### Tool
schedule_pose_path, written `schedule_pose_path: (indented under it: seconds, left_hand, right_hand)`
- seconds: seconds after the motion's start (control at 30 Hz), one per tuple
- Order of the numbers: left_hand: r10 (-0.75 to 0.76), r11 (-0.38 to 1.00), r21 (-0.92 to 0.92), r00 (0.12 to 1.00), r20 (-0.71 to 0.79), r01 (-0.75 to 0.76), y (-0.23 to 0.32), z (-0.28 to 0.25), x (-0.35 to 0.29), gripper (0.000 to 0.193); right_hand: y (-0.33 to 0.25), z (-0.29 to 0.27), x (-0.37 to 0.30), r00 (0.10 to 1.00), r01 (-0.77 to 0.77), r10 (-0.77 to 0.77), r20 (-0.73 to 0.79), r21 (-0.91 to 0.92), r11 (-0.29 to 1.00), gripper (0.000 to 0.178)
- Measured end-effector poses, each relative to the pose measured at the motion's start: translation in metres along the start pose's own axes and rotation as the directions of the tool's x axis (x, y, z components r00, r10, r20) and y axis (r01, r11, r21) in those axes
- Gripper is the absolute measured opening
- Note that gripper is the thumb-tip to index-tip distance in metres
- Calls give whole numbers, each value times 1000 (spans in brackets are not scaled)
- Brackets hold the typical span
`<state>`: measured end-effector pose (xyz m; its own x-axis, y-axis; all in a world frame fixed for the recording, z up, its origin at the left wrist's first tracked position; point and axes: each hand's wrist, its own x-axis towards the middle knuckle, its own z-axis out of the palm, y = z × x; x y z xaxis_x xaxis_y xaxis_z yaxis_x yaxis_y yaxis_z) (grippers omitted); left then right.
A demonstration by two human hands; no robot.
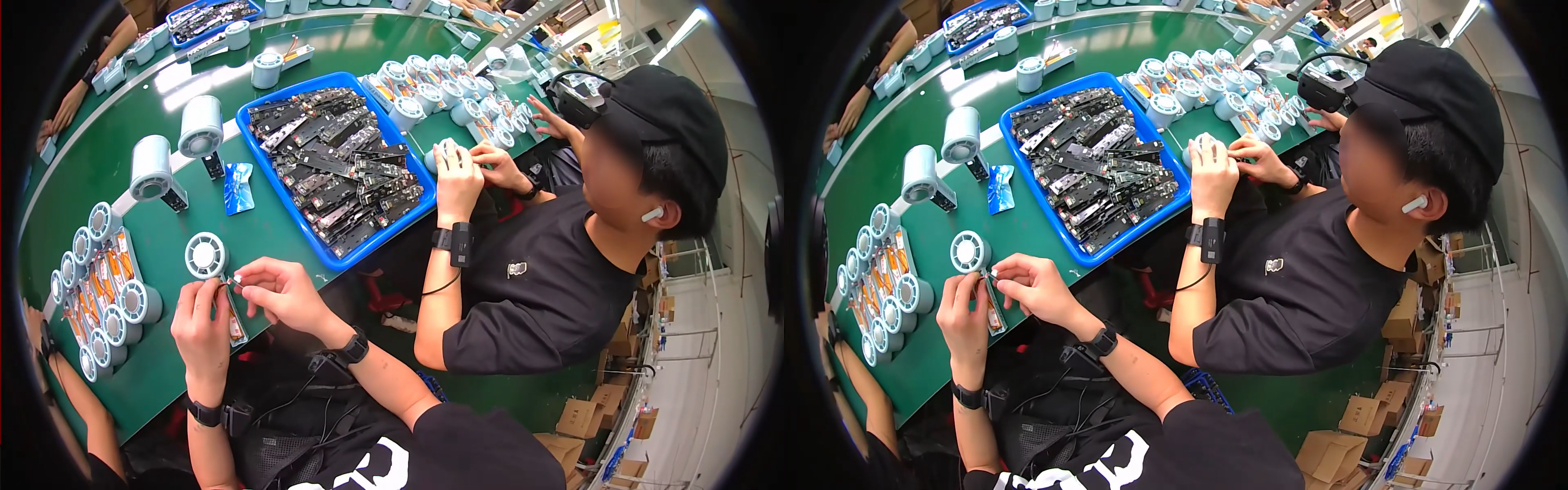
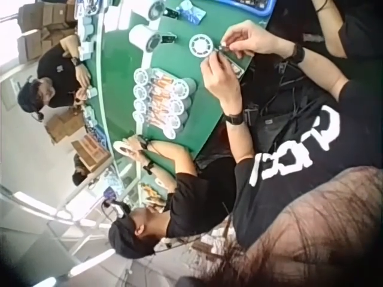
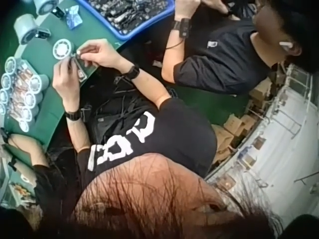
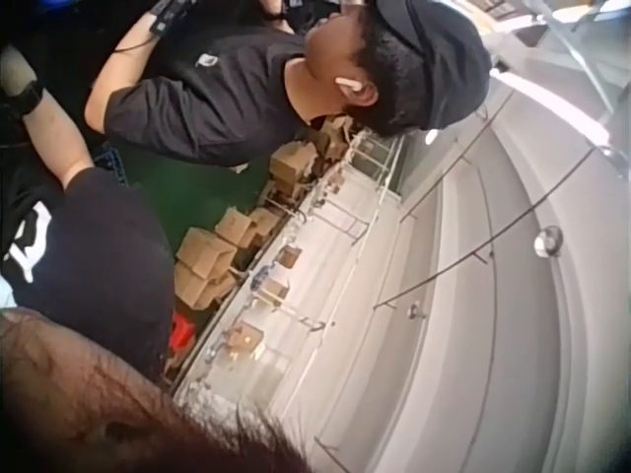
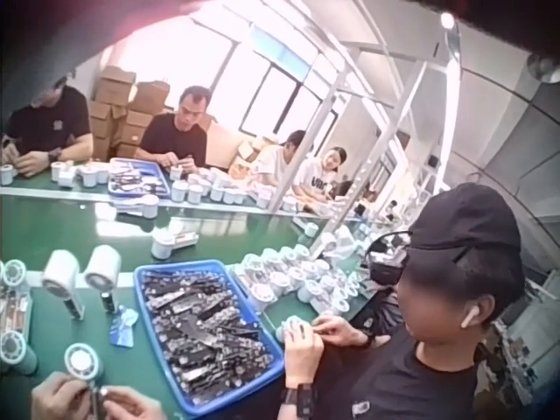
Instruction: The person picks up a circuit board from a blue tray and connects the wires from the battery and fan to it by hand. Then, they press the circuit board into the handle of the fan housing and place the assembly on the table.
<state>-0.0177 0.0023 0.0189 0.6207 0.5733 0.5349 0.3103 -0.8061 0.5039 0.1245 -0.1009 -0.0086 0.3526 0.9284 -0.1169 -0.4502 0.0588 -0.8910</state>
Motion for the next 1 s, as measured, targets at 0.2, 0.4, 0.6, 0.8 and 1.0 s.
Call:
schedule_pose_path:
  seconds: [0.2, 0.4, 0.6, 0.8, 1.0]
  left_hand:
    - [-59, 995, -85, 995, -85, 52, 4, 4, -4, 21]
    - [27, 1000, 1, 995, -96, -27, -15, -5, -10, 23]
    - [-25, 996, -82, 1000, -1, 25, 4, -12, 1, 24]
    - [-152, 986, -68, 988, -13, 151, 3, -8, 3, 18]
    - [10, 982, 189, 998, 60, -21, 3, -12, 5, 16]
  right_hand:
    - [-1, -2, -2, 1000, -14, 14, -20, -2, 1000, 25]
    - [3, 11, 2, 999, -26, 25, -25, -12, 1000, 25]
    - [-14, 12, -10, 992, 4, -36, -125, -245, 969, 24]
    - [-6, 11, -8, 993, 39, -64, -100, -239, 970, 27]
    - [7, 17, -14, 962, 172, -254, -98, -505, 846, 29]
